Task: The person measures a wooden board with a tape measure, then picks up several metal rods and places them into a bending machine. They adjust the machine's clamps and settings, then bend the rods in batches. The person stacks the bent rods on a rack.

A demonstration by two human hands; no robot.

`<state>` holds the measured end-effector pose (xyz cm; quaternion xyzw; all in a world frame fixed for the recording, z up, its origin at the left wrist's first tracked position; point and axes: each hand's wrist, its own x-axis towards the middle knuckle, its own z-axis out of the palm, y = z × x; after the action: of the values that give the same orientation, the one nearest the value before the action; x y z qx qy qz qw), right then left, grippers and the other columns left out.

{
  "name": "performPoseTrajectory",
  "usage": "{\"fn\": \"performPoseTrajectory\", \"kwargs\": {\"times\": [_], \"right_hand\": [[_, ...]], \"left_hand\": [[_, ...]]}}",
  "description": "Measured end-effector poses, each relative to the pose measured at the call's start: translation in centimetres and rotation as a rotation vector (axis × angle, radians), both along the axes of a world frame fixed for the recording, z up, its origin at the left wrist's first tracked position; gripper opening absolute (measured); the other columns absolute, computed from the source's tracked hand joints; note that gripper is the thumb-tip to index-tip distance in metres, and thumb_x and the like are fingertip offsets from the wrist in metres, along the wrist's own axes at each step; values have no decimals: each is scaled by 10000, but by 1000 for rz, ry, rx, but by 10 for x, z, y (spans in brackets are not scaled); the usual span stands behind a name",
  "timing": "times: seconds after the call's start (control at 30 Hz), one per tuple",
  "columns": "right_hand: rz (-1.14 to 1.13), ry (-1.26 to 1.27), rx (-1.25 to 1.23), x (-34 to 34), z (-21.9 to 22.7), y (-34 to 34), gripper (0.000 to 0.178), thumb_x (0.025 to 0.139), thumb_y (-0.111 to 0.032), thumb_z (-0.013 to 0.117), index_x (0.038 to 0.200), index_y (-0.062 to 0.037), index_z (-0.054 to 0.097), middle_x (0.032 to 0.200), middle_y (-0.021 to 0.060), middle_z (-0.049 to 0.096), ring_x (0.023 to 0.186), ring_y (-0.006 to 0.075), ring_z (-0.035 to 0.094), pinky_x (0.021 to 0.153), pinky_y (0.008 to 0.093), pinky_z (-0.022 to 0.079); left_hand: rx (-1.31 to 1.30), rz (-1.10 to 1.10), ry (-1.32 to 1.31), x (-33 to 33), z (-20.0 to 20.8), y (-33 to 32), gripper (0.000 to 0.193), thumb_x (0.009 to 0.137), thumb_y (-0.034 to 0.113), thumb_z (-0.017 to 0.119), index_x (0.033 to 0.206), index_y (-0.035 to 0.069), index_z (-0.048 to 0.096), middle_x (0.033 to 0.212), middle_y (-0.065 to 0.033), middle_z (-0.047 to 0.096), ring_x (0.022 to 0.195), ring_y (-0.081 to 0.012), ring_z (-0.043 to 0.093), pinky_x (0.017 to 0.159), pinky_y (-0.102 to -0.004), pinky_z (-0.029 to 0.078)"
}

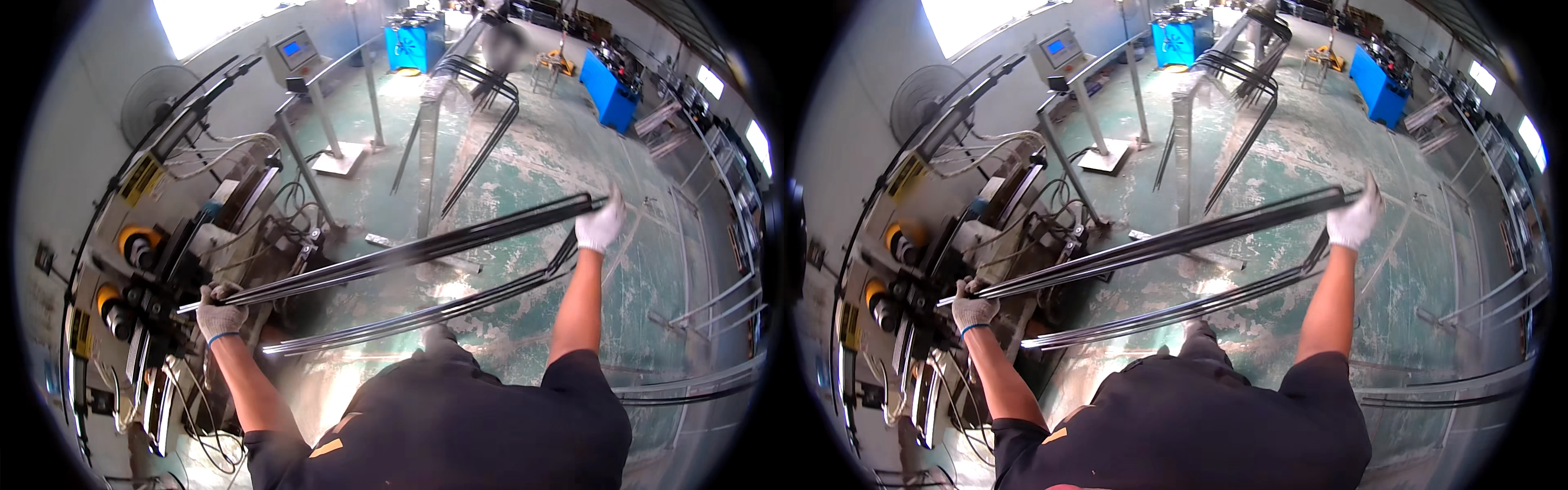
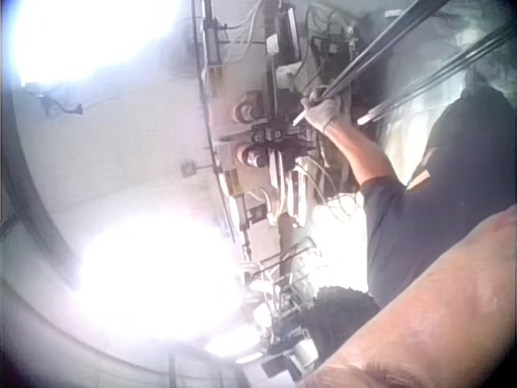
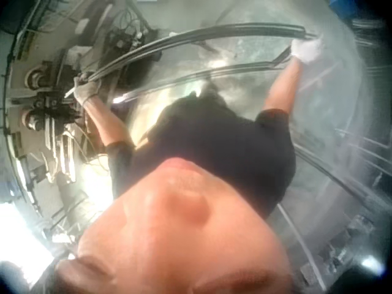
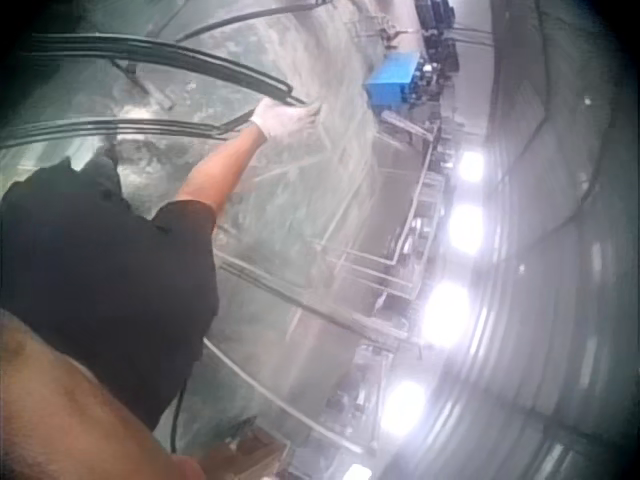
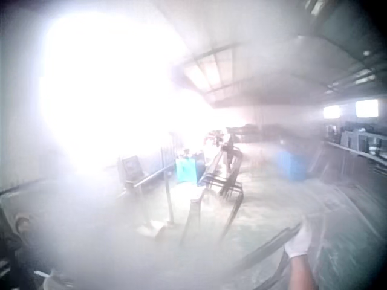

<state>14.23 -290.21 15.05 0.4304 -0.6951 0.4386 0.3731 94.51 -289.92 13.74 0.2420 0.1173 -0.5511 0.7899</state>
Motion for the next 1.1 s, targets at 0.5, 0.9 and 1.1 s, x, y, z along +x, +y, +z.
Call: {"fn": "performPoseTrajectory", "kwargs": {"times": [0.5,0.9,1.1], "right_hand": [[557,631,290,85,208,-471,251,1017,-134,541,1122,-143,769,1036,147,767,1010,376,757,882,497,603],[295,317,991,75,93,-687,560,809,-305,943,1274,-85,722,1268,219,763,1190,450,723,995,527,592],[148,-313,742,5,107,-729,531,1035,-488,614,1253,-32,776,1306,248,759,1200,420,742,1029,511,574]], "left_hand": [[74,-224,381,-131,-209,-310,448,1159,351,458,1340,-10,653,1383,-224,711,1276,-441,667,1118,-565,544],[439,-18,-344,-109,-161,-152,122,1103,170,664,1179,102,595,898,-61,672,709,-202,659,669,-401,598],[663,251,-89,-54,-295,73,86,1110,185,609,1115,111,565,890,-77,633,686,-225,627,645,-429,607]]}}
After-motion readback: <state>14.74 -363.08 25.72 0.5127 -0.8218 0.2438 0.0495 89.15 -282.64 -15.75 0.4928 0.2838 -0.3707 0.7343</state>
